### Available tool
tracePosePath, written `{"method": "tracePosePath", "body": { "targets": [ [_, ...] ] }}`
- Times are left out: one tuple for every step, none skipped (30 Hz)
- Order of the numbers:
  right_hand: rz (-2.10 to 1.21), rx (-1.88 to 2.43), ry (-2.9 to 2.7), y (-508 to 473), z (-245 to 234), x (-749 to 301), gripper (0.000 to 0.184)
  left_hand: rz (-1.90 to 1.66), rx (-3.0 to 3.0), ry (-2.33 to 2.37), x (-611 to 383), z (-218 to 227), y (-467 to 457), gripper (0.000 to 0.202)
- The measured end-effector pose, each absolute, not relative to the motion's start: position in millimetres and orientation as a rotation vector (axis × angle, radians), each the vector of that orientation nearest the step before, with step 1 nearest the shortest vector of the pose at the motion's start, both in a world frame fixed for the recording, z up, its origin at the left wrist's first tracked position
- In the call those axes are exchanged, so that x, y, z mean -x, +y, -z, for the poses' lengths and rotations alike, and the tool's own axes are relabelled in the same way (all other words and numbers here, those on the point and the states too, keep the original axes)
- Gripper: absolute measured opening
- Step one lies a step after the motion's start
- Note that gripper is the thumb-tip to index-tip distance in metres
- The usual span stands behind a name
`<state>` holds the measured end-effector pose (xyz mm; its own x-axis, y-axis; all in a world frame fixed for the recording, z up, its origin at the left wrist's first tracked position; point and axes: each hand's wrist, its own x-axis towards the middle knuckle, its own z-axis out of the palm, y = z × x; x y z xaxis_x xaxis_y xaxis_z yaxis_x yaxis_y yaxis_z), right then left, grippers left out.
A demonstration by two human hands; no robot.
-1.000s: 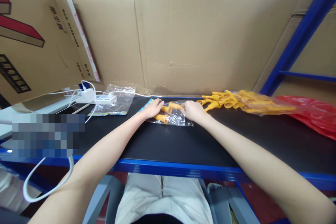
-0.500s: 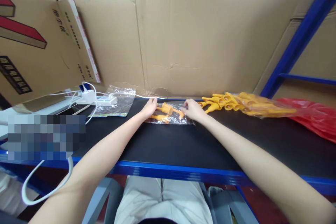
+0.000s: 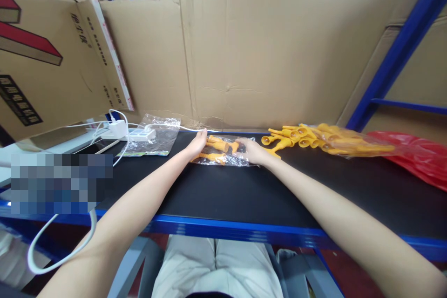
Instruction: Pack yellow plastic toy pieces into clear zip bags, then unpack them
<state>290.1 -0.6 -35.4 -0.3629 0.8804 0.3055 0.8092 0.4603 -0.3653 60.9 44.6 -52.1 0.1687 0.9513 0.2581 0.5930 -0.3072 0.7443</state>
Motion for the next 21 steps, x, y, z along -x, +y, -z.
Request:
{"method": "tracePosePath", "body": {
  "targets": [
    [-0.201,1.426,-2.243,-1.1,34.8,-289.8,0.049,-1.016,-1.938,1.478,-61.9,50.6,43.1,0.052],
    [-0.199,1.439,-2.233,-1.9,34.1,-289.3,0.048,-1.050,-1.890,1.509,-62.9,48.8,41.5,0.049],
    [-0.198,1.453,-2.227,-2.7,33.6,-288.6,0.046,-1.078,-1.851,1.540,-63.8,46.9,39.7,0.045],
    [-0.194,1.472,-2.219,-3.5,33.2,-287.9,0.044,-1.084,-1.853,1.564,-64.7,45.2,38.0,0.040],
    [-0.182,1.492,-2.209,-4.1,33.2,-287.1,0.042,-1.071,-1.883,1.585,-65.6,43.8,36.2,0.035],
    [-0.164,1.509,-2.198,-4.6,33.5,-286.4,0.039,-1.044,-1.931,1.606,-66.4,42.6,34.6,0.030],
    [-0.145,1.521,-2.188,-4.8,34.1,-285.7,0.035,-1.014,-1.991,1.624,-67.1,41.9,33.0,0.027],
    [-0.125,1.523,-2.182,-4.9,35.0,-285.2,0.030,-0.988,-2.055,1.632,-67.9,41.5,31.7,0.023],
    [-0.109,1.513,-2.180,-4.7,36.1,-284.9,0.025,-0.967,-2.123,1.624,-68.8,41.5,30.6,0.018],
    [-0.101,1.492,-2.185,-4.3,37.3,-284.9,0.021,-0.957,-2.193,1.595,-69.7,41.9,29.8,0.012],
    [-0.098,1.460,-2.195,-3.5,38.7,-285.1,0.017,-0.952,-2.262,1.549,-70.6,42.5,29.4,0.007],
    [-0.096,1.419,-2.205,-2.4,40.1,-285.5,0.016,-0.943,-2.329,1.494,-71.4,43.2,29.4,0.005],
    [-0.093,1.377,-2.214,-1.0,41.7,-286.1,0.017,-0.932,-2.382,1.444,-72.0,44.1,29.8,0.007],
    [-0.087,1.338,-2.219,0.8,43.3,-286.8,0.019,-0.922,-2.417,1.408,-72.3,44.8,30.4,0.009],
    [-0.079,1.308,-2.222,2.8,44.9,-287.5,0.021,-0.917,-2.431,1.387,-72.2,45.5,31.3,0.011],
    [-0.073,1.289,-2.225,4.9,46.6,-288.2,0.025,-0.916,-2.432,1.377,-71.9,46.0,32.2,0.011],
    [-0.071,1.282,-2.230,7.0,48.2,-288.9,0.029,-0.918,-2.425,1.371,-71.2,46.3,33.2,0.011],
    [-0.072,1.281,-2.241,8.9,49.6,-289.4,0.033,-0.918,-2.417,1.364,-70.4,46.4,34.0,0.011],
    [-0.076,1.281,-2.254,10.6,50.8,-289.8,0.036,-0.912,-2.409,1.359,-69.4,46.4,34.8,0.011],
    [-0.081,1.281,-2.269,11.9,51.8,-290.1,0.038,-0.900,-2.405,1.352,-68.4,46.4,35.5,0.011],
    [-0.084,1.280,-2.281,12.9,52.6,-290.3,0.039,-0.889,-2.402,1.345,-67.5,46.5,36.1,0.010]
  ]
}}
